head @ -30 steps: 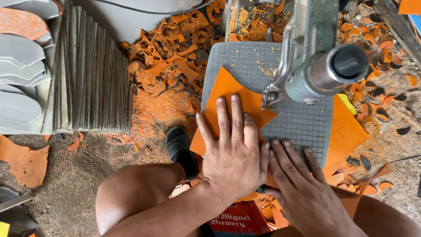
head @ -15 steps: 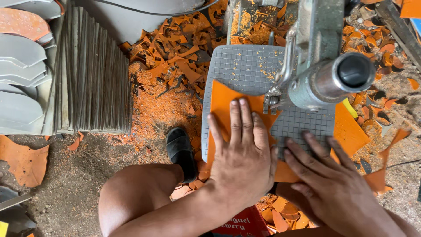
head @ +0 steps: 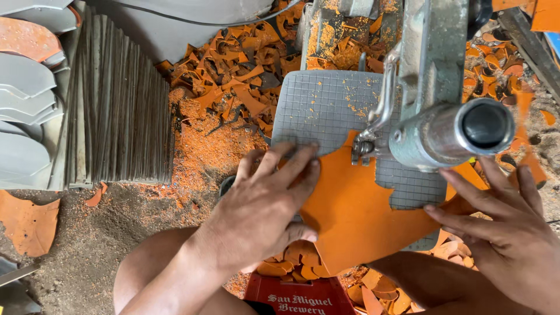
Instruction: The person uses a vertical cutting machine to cut orange rubber sheets into specific shapes. They guide the material under the blade, rotate it for curved cuts, and remove finished pieces.
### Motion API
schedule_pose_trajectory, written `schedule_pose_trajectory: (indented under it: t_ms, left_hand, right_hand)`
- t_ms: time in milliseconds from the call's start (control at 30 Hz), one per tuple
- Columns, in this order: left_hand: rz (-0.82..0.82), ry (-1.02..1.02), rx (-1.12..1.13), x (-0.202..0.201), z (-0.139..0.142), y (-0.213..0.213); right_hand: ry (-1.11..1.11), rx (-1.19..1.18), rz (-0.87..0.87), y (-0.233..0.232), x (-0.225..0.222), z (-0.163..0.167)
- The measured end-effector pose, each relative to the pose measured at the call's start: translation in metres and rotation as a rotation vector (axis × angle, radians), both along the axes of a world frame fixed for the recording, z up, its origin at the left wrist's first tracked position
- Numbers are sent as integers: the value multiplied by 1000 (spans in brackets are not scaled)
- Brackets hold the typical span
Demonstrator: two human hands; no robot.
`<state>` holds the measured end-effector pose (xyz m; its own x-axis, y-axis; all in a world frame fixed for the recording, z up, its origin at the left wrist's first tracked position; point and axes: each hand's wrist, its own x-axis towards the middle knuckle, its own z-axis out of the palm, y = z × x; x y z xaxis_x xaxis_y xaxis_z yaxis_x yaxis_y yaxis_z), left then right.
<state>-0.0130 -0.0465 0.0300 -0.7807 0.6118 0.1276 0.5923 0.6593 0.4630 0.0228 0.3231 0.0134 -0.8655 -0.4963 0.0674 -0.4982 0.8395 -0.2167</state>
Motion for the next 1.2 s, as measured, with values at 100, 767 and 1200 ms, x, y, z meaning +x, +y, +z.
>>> schedule_pose_trajectory:
  t_ms: [100, 767, 1200]
  left_hand:
    - [-25, -34, -8, 5, 4, 2]
    - [-30, 166, 6, 8, -11, 17]
    - [-29, 246, -43, 3, -16, 24]
  right_hand:
    - [46, -76, -175, -15, 13, 3]
    - [38, 23, -289, -125, 10, -10]
    - [41, -10, -251, -118, -7, -12]
